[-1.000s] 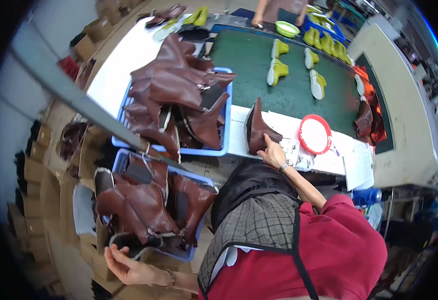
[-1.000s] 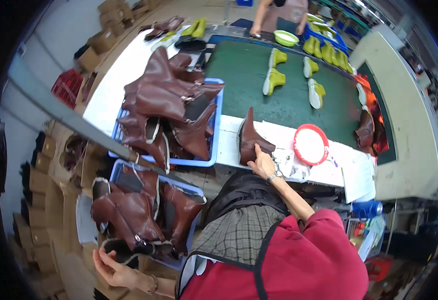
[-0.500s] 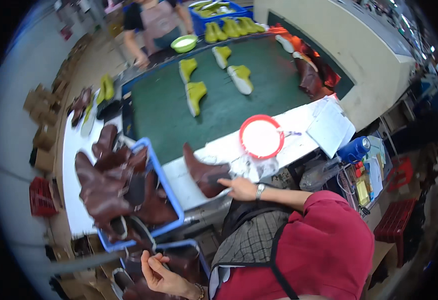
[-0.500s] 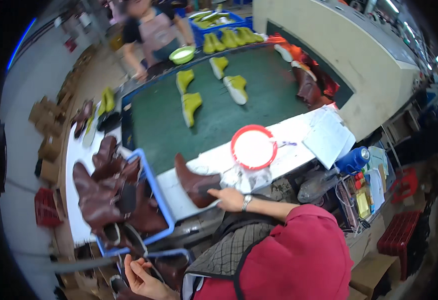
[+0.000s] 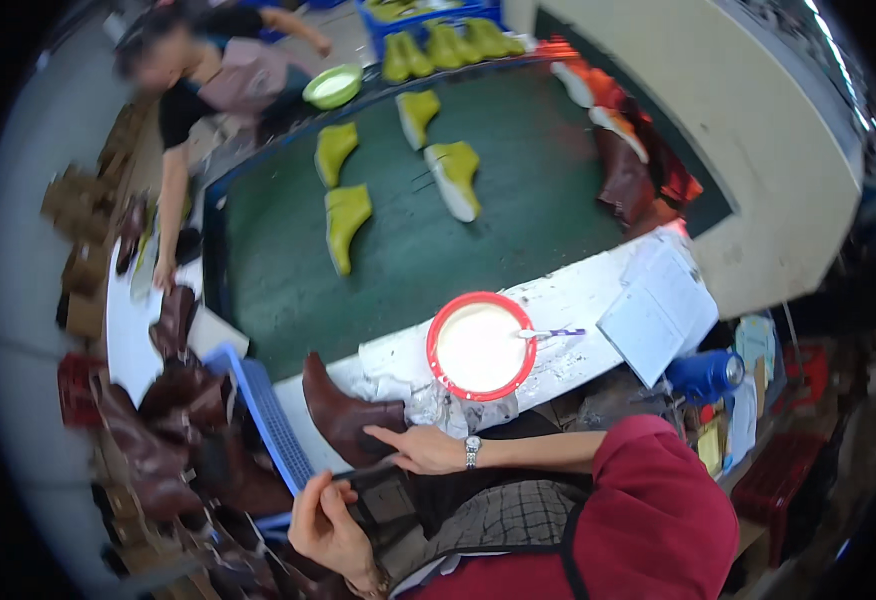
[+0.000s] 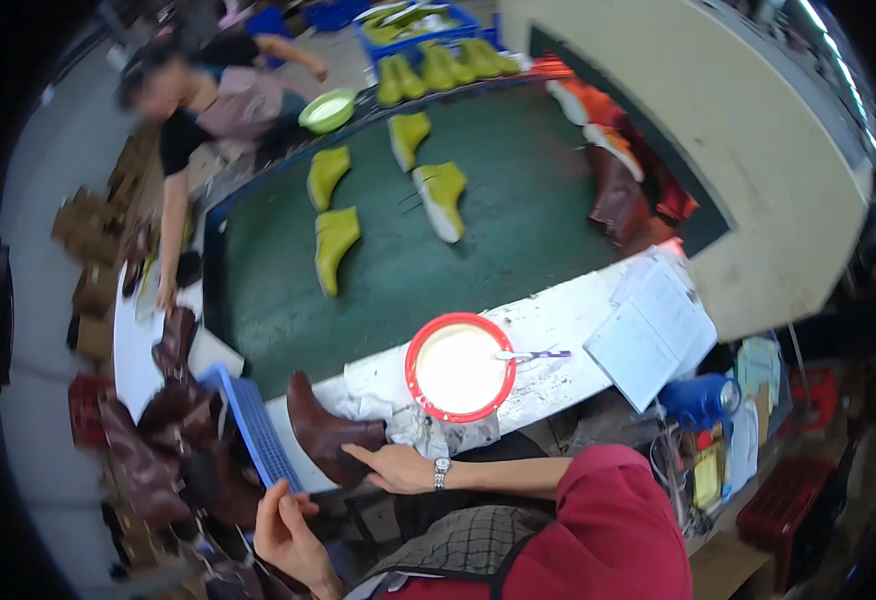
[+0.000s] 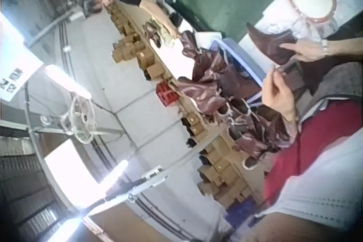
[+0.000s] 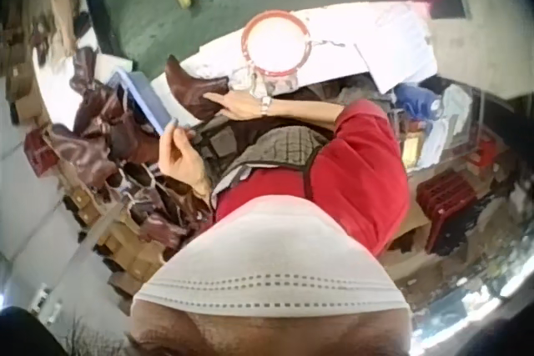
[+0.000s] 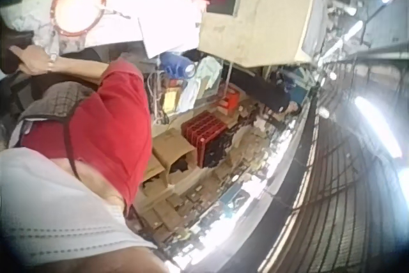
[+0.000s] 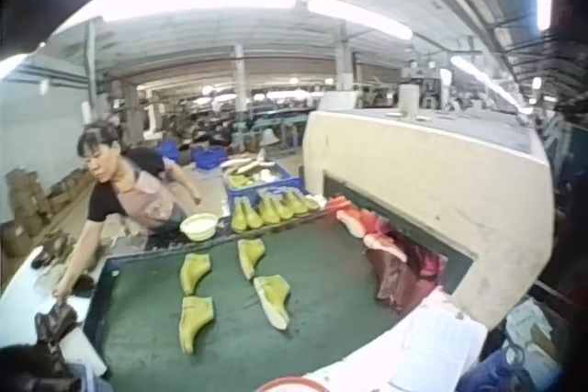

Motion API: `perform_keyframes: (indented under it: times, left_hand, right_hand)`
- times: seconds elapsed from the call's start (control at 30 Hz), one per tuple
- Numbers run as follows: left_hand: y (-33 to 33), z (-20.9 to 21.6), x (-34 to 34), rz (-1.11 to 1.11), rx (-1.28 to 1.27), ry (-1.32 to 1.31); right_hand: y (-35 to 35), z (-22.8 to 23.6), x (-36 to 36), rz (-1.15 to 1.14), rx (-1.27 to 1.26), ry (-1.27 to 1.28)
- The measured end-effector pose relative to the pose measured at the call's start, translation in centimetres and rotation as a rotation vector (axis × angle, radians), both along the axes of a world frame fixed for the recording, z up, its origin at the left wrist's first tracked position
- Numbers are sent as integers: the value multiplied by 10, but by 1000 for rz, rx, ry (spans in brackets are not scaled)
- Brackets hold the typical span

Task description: The person applies a white adhesive to the inner edges of brown leather shoe uppers using a small brush. They repeatedly dip the brush into a red container, coat the seams of each upper, and place the treated pieces onto a green workbench. A coworker is visible in the background performing a similar task.

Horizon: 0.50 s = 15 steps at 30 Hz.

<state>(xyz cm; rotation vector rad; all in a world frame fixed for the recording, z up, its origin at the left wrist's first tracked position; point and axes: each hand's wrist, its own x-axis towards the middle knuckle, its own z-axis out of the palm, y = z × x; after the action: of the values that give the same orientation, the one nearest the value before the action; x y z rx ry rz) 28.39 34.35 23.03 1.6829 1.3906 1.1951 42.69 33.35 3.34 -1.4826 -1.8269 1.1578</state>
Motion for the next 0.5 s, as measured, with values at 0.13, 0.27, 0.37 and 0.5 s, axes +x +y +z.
perform_keyframes:
  times: [0.13,0.27,0.37,0.5]
  left_hand:
    - [3,-27,32,-107,-27,6]
    - [-10,-68,39,-303,215,46]
    - [-32,-116,32,-287,185,-1]
    - [-62,-122,3,-242,142,-43]
  right_hand:
    - [-2,-40,13,30,31,-16]
    - [-34,7,51,-270,205,202]
    - [-70,-6,85,-645,536,224]
    - [-115,-23,137,-1113,616,394]
